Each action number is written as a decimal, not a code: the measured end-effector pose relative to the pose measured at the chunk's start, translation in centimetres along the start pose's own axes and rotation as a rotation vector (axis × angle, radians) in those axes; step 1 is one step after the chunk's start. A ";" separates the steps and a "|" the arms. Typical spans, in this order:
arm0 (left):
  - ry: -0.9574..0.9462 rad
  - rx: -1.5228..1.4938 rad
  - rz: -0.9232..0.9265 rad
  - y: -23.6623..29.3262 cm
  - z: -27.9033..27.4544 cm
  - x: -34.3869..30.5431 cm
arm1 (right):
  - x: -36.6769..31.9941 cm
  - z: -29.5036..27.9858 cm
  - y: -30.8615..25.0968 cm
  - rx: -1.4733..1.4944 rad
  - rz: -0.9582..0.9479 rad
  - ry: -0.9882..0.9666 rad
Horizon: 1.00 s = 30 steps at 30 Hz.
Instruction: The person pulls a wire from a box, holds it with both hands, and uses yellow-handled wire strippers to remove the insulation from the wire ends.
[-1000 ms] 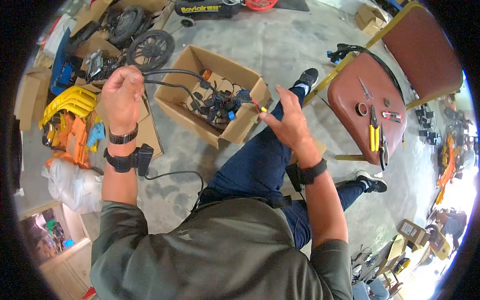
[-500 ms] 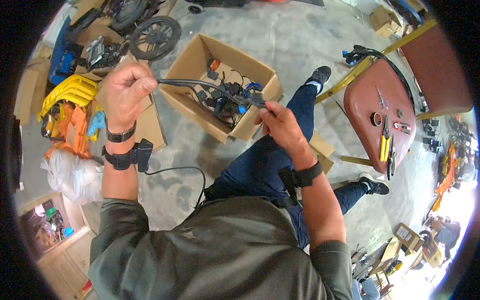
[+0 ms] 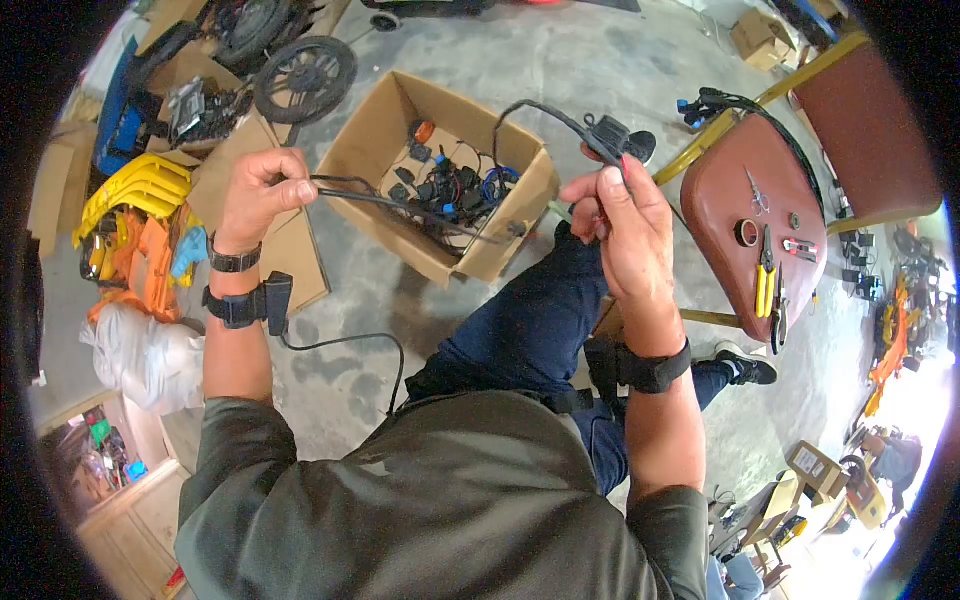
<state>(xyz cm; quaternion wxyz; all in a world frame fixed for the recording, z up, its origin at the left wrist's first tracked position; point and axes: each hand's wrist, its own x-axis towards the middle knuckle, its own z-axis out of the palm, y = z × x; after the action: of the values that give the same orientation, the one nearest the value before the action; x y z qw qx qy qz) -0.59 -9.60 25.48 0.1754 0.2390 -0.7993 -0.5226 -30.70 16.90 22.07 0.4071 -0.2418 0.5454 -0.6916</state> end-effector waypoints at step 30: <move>0.743 0.214 0.104 -1.5 -1.1 4.2 | -7.8 -6.5 -0.7 -0.023 -0.157 0.159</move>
<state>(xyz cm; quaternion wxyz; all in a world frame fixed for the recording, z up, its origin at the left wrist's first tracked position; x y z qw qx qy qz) -3.17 -13.34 24.69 0.4533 0.3882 -0.7424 -0.3044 -31.67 27.07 21.71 0.3046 -0.2327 0.5632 -0.7321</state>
